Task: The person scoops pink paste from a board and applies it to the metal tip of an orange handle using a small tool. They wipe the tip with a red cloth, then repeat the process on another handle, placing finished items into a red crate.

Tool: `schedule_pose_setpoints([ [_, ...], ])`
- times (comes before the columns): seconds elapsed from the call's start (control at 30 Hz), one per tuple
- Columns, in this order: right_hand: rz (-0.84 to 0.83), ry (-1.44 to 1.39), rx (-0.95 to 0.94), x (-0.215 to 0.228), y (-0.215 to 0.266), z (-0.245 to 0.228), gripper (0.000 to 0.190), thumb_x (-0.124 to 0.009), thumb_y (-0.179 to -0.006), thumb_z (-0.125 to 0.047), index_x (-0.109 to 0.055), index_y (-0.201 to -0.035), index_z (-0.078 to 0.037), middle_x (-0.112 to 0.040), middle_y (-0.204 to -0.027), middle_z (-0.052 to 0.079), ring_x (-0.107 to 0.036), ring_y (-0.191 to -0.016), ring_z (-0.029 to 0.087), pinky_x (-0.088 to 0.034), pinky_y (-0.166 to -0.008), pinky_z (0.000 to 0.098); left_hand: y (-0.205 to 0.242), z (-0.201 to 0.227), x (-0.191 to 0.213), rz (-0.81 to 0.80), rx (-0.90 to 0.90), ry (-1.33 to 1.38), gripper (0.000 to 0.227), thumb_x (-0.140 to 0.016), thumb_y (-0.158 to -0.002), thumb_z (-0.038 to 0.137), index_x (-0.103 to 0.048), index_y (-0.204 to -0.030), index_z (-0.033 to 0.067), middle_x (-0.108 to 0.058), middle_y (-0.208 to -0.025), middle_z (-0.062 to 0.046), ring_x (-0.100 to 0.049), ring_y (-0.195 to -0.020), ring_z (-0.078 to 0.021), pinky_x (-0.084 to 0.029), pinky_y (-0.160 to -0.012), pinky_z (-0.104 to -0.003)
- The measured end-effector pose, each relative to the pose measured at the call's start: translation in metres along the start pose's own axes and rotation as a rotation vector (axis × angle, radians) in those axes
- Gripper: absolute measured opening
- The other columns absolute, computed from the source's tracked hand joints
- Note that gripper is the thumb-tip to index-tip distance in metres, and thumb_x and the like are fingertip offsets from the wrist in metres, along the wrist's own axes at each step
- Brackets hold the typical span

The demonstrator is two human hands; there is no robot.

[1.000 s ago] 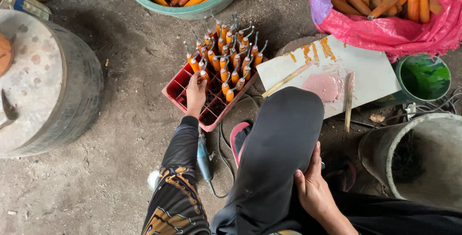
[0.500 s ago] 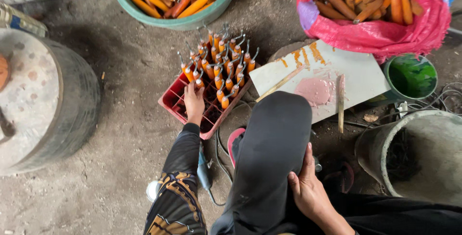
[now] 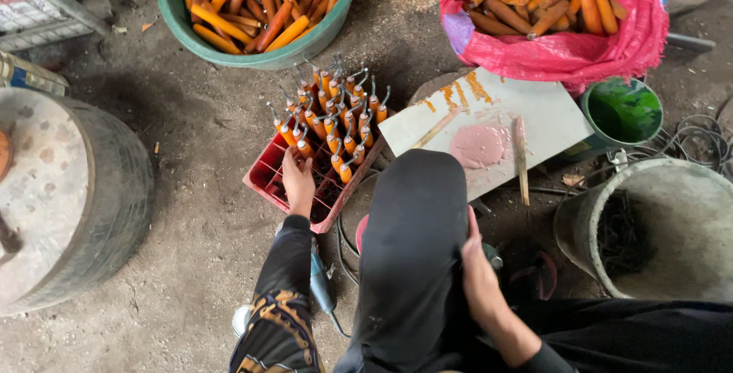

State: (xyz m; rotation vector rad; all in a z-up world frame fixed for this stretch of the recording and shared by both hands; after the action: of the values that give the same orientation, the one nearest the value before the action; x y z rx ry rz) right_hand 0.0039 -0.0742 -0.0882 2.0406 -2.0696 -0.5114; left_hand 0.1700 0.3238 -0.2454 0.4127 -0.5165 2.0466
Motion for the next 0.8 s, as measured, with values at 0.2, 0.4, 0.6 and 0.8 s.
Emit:
schedule_pose_setpoints([
  [0.2, 0.005, -0.015, 0.089, -0.013, -0.009, -0.007, 0.069, -0.032, -0.106, -0.035, -0.011, -0.165, -0.005, -0.033, -0.165, 0.016, -0.035, -0.146, 0.027, -0.025, -0.12, 0.0337, 0.04, 0.005, 0.024, 0.135, -0.002, 0.242, 0.056, -0.067, -0.097, 0.001, -0.042, -0.147, -0.001, -0.054, -0.144, -0.02, -0.056, -0.133, -0.029, -0.048, -0.108, -0.038],
  [0.4, -0.393, 0.372, 0.449, -0.043, 0.078, -0.048, 0.101, -0.063, -0.098, -0.03, 0.008, -0.16, 0.007, 0.0, -0.171, 0.03, -0.004, -0.159, 0.041, -0.012, -0.124, 0.043, 0.058, 0.062, 0.045, 0.246, -0.026, 0.309, 0.054, -0.061, -0.102, -0.001, -0.034, -0.149, -0.0026, -0.051, -0.142, -0.021, -0.056, -0.132, -0.0293, -0.05, -0.111, -0.04],
  [0.6, -0.867, 0.582, 0.3, -0.02, 0.12, -0.11, 0.093, -0.067, -0.101, -0.037, -0.01, -0.165, -0.001, 0.004, -0.172, 0.028, -0.02, -0.16, 0.042, -0.032, -0.122, 0.0429, -0.006, 0.223, 0.036, 0.073, -0.402, 0.312, 0.053, -0.057, -0.108, -0.003, -0.031, -0.154, -0.0035, -0.054, -0.141, -0.021, -0.055, -0.134, -0.0292, -0.047, -0.118, -0.042],
  [0.8, -0.409, 0.791, 0.606, 0.064, 0.095, -0.201, 0.092, -0.079, -0.087, -0.039, -0.033, -0.16, -0.007, -0.02, -0.17, 0.025, -0.034, -0.15, 0.044, -0.038, -0.112, 0.0419, -0.06, 0.333, -0.03, -0.312, -0.483, -0.024, 0.039, -0.063, -0.102, 0.012, -0.053, -0.139, 0.0039, -0.072, -0.115, -0.012, -0.071, -0.102, -0.0247, -0.056, -0.092, -0.036],
])
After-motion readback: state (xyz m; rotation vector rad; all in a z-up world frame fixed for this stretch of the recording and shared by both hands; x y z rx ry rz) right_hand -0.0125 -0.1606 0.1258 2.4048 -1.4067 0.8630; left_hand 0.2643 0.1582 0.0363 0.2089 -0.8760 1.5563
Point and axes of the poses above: each hand's wrist, its own y-axis away from the middle knuckle, its own x-axis out of the back of the hand, z = x × y, the point moved 8 cm from there along -y, towards the middle knuckle
